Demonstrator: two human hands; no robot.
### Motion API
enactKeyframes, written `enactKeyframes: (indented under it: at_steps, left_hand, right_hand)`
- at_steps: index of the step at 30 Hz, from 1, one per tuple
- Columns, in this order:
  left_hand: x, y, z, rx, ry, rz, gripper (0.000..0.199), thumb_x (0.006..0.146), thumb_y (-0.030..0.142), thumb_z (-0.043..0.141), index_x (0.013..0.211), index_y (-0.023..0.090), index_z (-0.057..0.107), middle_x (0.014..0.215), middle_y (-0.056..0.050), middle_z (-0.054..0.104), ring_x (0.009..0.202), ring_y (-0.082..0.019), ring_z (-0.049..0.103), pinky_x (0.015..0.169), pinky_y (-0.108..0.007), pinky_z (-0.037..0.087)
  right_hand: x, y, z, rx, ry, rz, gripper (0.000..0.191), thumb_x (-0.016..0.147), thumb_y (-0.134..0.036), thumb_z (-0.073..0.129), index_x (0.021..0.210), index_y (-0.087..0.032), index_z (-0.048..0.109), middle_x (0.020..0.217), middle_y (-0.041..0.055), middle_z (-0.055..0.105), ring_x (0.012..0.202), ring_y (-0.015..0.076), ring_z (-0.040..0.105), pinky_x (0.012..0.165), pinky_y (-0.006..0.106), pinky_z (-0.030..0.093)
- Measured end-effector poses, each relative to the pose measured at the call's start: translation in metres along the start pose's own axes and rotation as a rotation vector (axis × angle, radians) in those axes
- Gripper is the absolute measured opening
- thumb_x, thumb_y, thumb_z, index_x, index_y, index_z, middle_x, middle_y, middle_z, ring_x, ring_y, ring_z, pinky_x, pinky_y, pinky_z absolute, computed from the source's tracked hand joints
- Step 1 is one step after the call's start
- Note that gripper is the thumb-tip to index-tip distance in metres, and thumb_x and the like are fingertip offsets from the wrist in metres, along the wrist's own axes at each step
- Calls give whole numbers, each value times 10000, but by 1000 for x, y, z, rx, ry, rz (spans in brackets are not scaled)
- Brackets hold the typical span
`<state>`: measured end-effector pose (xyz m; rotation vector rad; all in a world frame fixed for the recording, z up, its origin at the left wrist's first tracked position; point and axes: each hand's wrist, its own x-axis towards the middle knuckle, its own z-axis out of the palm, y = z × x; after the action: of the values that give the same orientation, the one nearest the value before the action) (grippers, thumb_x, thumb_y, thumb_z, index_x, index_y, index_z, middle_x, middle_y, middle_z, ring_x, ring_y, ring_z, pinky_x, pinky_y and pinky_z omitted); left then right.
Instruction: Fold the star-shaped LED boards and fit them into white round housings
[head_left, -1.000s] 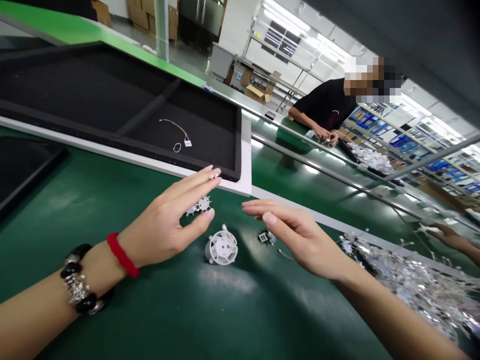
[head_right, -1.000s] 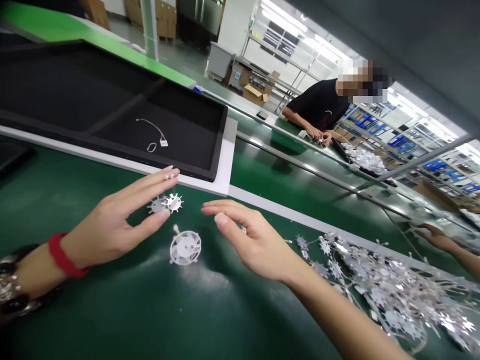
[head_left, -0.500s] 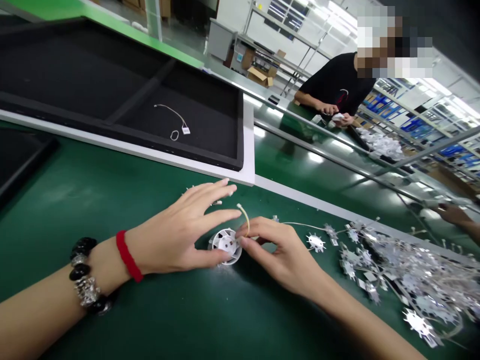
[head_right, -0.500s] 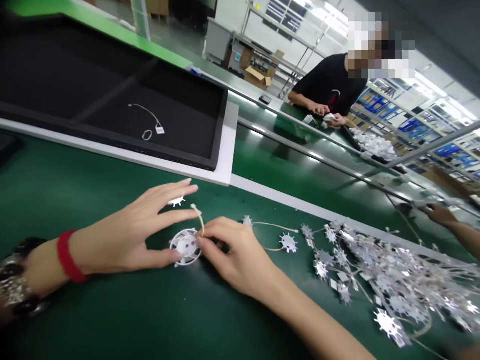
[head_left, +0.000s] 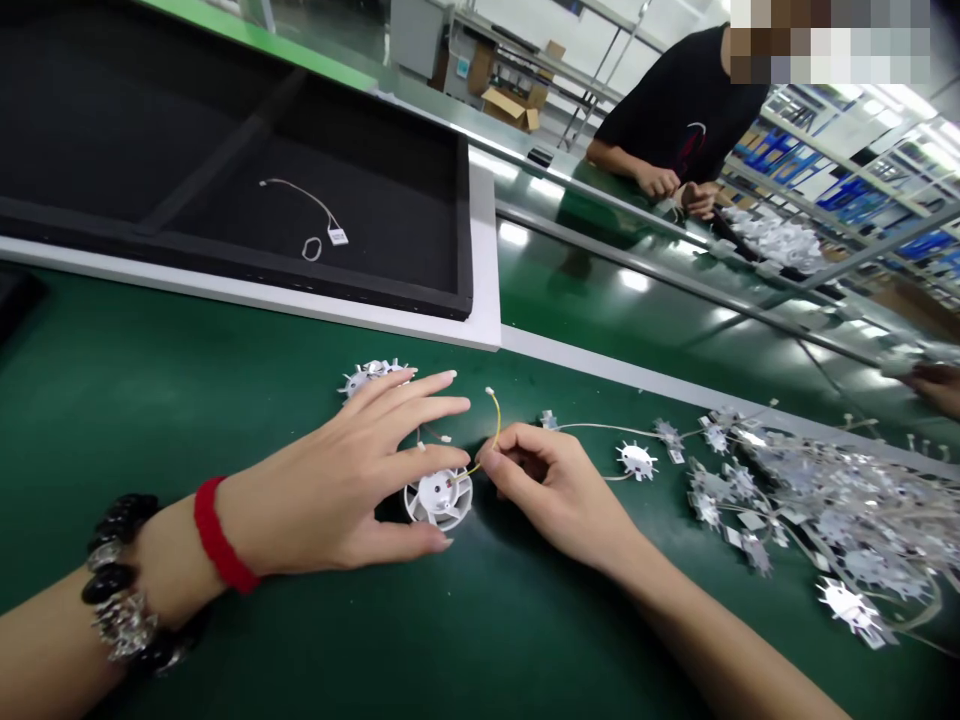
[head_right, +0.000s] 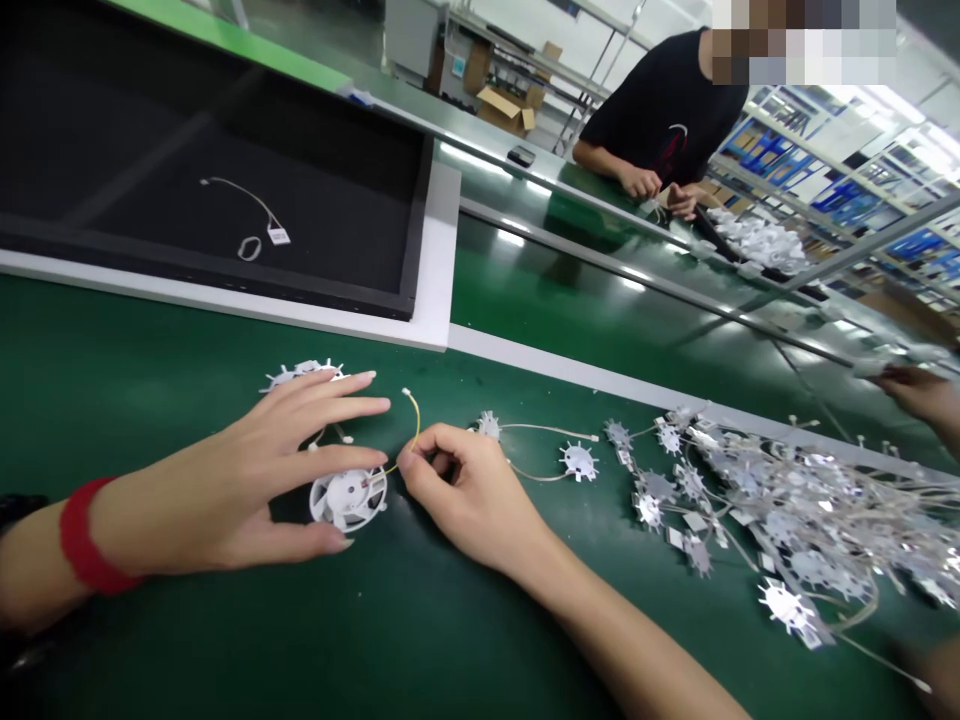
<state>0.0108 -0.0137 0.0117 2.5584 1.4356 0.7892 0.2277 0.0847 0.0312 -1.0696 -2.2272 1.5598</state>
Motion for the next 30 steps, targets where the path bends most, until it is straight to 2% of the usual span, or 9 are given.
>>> enactKeyframes:
  at_steps: [3, 8, 13, 16, 19, 23, 27, 30]
  left_hand:
    - [1, 0, 0, 6, -1, 6, 335, 919, 355, 668, 1219, 219, 605, 1483, -127, 468, 1467, -343, 335, 1220, -634, 261]
    - [2, 1, -2, 15, 9, 50, 255, 986, 329, 562, 1214, 222, 602, 1452, -113, 491, 1470, -307, 335, 1238, -583, 225]
    - [2, -1, -2, 33, -2, 67, 241, 1020, 362, 513, 1180, 210, 610, 1410, -87, 549, 1463, -269, 359, 1262, -518, 165]
    - [3, -2, -1, 3, -17, 95, 249, 1017, 356, 530, 1195, 197, 601, 1351, -48, 623, 1428, -234, 423, 1282, -465, 118]
    - [4, -2, 0, -39, 4, 87, 255, 1014, 362, 537, 1200, 202, 610, 1249, -1, 696, 1343, -213, 529, 1290, -428, 126]
    - [5, 0, 0, -46, 24, 81, 259, 1022, 373, 525, 1197, 207, 619, 1208, 18, 720, 1286, -209, 585, 1285, -423, 162]
    - [5, -1, -2, -39, 22, 99, 268, 1018, 371, 539, 1210, 199, 615, 1194, 0, 728, 1255, -208, 608, 1277, -437, 182]
    - [6, -2, -3, -8, -11, 133, 292, 1010, 353, 553, 1242, 180, 591, 1213, -25, 719, 1268, -218, 596, 1284, -449, 144]
  right_hand:
    - [-1, -1, -1, 40, -30, 8, 255, 954, -352, 569, 789, -173, 646, 651, -38, 557, 560, 83, 467, 516, 217, 361]
    - [-3, -1, 1, 149, -41, -32, 140, 913, -304, 654, 849, -181, 671, 692, -46, 593, 576, 68, 459, 520, 199, 358]
    - [-1, 2, 3, 186, -39, -31, 167, 910, -300, 656, 794, -180, 651, 678, -42, 599, 571, 72, 461, 517, 204, 357]
    - [0, 3, 3, 183, -40, -12, 180, 901, -264, 648, 745, -177, 621, 652, -46, 572, 568, 75, 447, 511, 206, 347]
    - [3, 3, 2, 225, -62, 11, 169, 902, -256, 640, 756, -176, 612, 695, -36, 589, 600, 82, 462, 539, 213, 366]
    - [6, 3, 0, 350, -107, 22, 172, 912, -306, 655, 814, -166, 636, 725, -31, 595, 621, 79, 478, 567, 215, 373]
    - [7, 1, -2, 357, -102, 49, 221, 858, -302, 730, 737, -158, 616, 663, -43, 580, 572, 66, 446, 518, 203, 333]
    - [7, 0, -3, 347, -92, 85, 223, 825, -274, 756, 701, -159, 609, 634, -52, 562, 560, 64, 445, 504, 199, 326]
